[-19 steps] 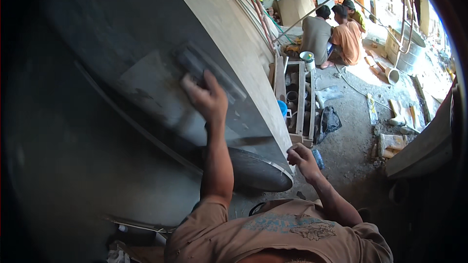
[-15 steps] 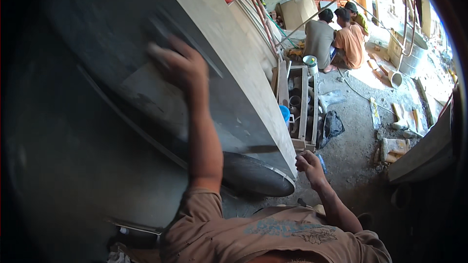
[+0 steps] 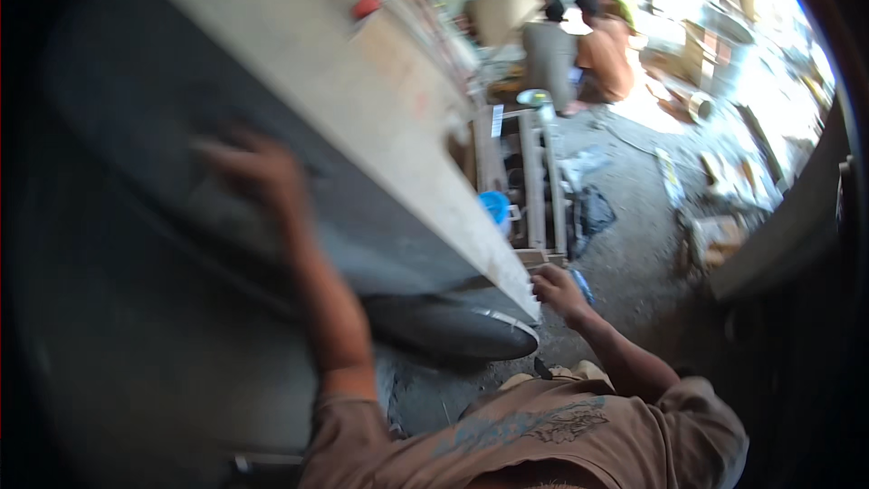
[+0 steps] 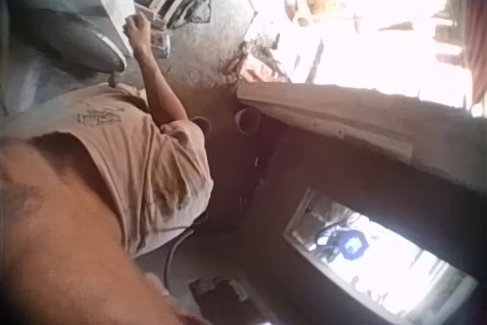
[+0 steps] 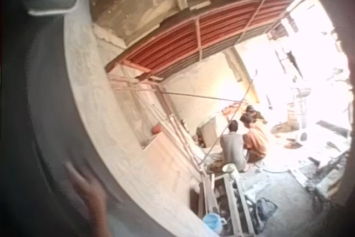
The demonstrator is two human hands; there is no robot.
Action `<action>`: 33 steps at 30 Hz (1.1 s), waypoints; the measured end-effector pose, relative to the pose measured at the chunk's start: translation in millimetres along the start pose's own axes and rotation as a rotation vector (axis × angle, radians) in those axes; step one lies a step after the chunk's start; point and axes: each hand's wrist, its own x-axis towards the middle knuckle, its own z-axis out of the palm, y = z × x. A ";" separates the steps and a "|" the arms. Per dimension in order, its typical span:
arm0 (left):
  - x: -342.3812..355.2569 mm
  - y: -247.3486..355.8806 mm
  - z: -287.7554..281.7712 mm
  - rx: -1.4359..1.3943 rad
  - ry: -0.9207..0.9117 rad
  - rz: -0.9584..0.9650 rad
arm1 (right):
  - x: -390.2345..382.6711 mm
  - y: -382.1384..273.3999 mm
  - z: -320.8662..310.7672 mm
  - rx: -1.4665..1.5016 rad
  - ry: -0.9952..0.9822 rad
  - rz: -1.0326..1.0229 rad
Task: The person scrapes a sanding block with a hand tool and then sands the curved edges, overhead beams, and corners of concrete structures with the sanding block.
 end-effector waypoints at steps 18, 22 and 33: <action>86.4 -83.1 32.4 0.029 -0.325 -0.356 | -10.7 27.3 1.6 -0.102 -0.067 -0.035; -0.6 40.9 -30.7 -0.280 -0.336 -0.385 | -14.3 25.9 -21.8 -0.037 0.039 -0.065; 174.7 -2.4 -10.1 -0.240 -0.316 -0.319 | -13.1 26.0 23.3 -0.067 -0.136 0.050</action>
